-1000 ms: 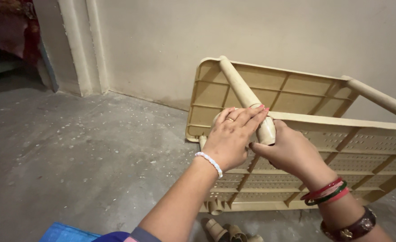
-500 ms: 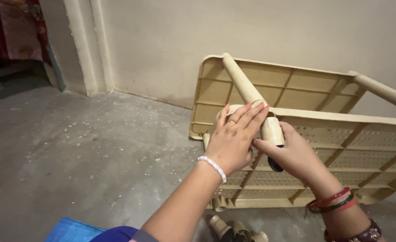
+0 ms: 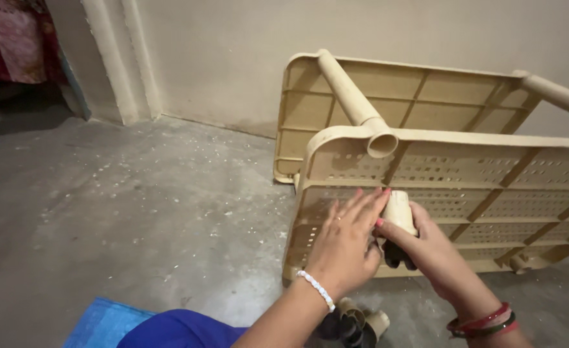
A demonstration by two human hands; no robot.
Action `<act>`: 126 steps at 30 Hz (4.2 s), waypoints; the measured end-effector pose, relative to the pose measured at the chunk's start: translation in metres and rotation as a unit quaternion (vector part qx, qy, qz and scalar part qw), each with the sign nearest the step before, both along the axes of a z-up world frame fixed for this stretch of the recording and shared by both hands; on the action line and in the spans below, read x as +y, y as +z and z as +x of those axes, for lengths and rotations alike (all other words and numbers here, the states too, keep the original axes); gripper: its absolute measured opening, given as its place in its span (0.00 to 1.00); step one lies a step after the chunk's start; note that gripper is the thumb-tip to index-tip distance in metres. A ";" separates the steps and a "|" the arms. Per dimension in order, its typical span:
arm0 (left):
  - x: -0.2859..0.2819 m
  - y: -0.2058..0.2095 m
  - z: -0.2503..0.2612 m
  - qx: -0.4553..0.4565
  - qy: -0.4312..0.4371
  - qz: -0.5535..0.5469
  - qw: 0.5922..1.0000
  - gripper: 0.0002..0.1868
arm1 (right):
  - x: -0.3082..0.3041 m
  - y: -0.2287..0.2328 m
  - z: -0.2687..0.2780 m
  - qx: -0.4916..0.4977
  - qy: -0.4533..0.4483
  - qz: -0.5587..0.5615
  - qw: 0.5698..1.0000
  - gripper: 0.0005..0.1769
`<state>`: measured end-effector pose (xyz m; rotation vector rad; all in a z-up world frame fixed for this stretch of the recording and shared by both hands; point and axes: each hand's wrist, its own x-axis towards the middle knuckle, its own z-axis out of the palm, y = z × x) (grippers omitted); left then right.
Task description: The person attaches a caster wheel to a leg of a beige plastic storage rack, then rotates the rack upright and secures a horizontal support bar into the frame.
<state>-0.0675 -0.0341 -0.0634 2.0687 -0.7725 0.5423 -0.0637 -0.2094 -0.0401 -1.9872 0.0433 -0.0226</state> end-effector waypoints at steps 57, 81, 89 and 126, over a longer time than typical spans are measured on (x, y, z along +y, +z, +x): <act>-0.033 -0.236 0.012 0.344 -0.102 0.011 0.933 0.45 | -0.066 -0.276 0.016 0.100 0.012 -0.347 0.932 0.45; -0.006 -0.143 0.005 0.237 -0.033 -0.160 0.958 0.24 | -0.041 -0.207 -0.001 -0.144 -0.020 -0.234 0.961 0.20; 0.008 -0.070 0.003 0.142 -0.034 -0.159 0.976 0.20 | -0.036 -0.149 0.005 -0.146 -0.088 -0.159 0.972 0.16; 0.030 0.086 0.073 -0.078 0.162 -0.014 0.984 0.18 | -0.074 0.078 0.070 -0.357 -0.043 -0.362 0.860 0.24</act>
